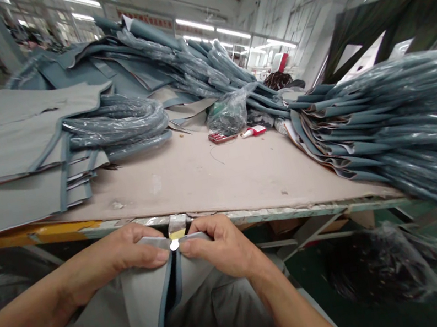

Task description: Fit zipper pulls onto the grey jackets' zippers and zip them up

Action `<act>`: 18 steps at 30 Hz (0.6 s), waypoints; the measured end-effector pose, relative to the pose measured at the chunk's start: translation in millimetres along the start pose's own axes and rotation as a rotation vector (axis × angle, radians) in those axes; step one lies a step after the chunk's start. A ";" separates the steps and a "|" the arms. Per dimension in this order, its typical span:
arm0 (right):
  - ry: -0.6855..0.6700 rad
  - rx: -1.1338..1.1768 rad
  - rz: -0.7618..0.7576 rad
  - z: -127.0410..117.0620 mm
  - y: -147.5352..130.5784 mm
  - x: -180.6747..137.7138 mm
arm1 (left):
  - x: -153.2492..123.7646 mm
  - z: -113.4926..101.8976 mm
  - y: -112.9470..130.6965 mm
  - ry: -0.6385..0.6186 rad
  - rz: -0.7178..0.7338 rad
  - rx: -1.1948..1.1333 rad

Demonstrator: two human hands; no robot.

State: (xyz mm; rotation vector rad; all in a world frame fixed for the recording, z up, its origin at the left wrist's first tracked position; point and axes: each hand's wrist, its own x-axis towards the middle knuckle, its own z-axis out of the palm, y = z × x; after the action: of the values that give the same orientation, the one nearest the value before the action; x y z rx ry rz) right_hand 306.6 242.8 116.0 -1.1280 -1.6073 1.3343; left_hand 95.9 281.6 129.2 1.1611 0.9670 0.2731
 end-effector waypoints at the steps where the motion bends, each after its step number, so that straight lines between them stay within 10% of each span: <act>1: 0.015 -0.013 0.002 0.4 -1.2 0.4 | 0.3 0.1 0.4 0.006 0.003 0.000; 18: 0.084 -0.086 0.003 1.3 -0.8 -3.7 | -1.0 1.6 0.5 0.001 0.084 0.040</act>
State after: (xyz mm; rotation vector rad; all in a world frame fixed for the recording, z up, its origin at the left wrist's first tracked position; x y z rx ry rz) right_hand 306.5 238.9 116.6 -1.2224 -1.6151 1.2135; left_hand 96.6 280.2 130.3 1.2402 0.9296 0.3232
